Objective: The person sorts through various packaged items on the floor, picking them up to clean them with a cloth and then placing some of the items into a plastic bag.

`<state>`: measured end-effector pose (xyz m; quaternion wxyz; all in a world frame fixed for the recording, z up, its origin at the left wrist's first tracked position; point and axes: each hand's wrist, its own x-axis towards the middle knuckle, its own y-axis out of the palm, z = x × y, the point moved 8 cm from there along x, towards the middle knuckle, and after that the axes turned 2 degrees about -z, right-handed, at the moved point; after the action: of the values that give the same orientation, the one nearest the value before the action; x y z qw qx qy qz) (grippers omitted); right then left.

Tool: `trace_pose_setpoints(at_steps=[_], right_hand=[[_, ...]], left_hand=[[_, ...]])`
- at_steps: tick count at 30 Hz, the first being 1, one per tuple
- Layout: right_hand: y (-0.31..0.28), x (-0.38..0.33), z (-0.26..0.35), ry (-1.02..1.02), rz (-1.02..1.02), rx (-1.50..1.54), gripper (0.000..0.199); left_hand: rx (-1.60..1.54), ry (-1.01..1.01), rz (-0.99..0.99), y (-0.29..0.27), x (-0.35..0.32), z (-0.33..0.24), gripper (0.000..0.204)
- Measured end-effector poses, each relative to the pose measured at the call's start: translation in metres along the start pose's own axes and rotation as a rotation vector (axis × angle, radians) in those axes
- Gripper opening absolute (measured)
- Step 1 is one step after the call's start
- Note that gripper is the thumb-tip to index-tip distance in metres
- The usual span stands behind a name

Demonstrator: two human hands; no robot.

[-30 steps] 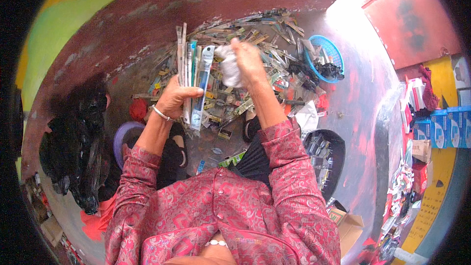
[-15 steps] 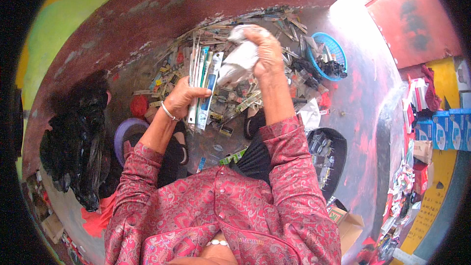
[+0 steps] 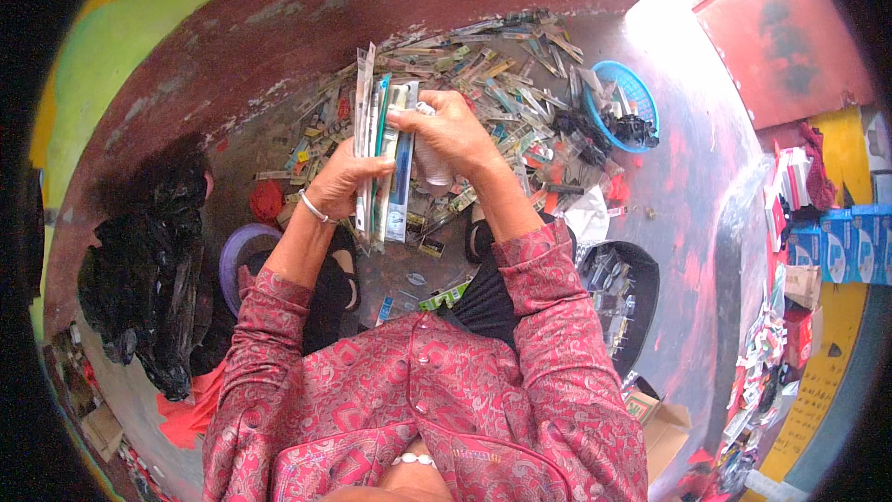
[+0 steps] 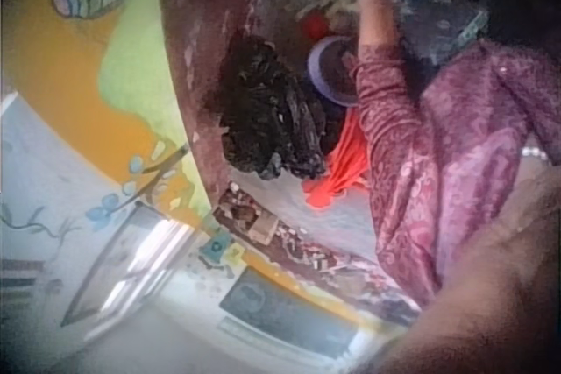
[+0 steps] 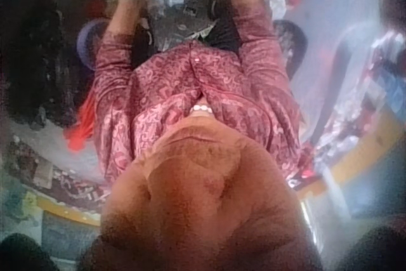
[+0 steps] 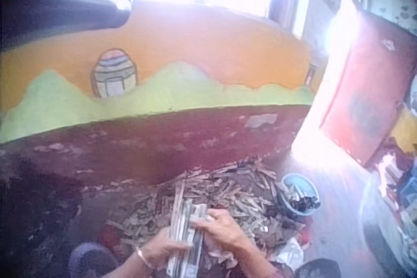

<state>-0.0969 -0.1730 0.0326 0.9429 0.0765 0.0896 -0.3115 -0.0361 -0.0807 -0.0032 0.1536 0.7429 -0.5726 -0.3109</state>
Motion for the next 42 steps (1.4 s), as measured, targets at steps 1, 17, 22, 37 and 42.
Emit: trace_pose_setpoints(at_steps=[1,17,22,37,42], right_hand=[[-0.003,0.0,0.0,-0.01,-0.023,0.003,0.02],[-0.02,0.004,0.02,-0.075,-0.13,-0.124,0.019],[-0.034,0.019,0.009,-0.162,-0.269,-0.525,0.027],[-0.014,0.013,0.022,-0.292,-0.248,-0.751,0.034],[-0.006,0.003,0.028,-0.317,-0.354,-1.003,0.041]], left_hand=[[-0.034,-0.033,0.037,0.0,0.0,0.001,0.035],[-0.534,-0.178,0.383,0.02,-0.006,-0.004,0.075],[-0.471,-0.125,0.318,0.013,0.003,-0.002,0.078],[-0.075,-0.19,0.257,0.007,-0.016,-0.014,0.073],[0.098,-0.125,0.146,0.004,-0.013,-0.019,0.065]])
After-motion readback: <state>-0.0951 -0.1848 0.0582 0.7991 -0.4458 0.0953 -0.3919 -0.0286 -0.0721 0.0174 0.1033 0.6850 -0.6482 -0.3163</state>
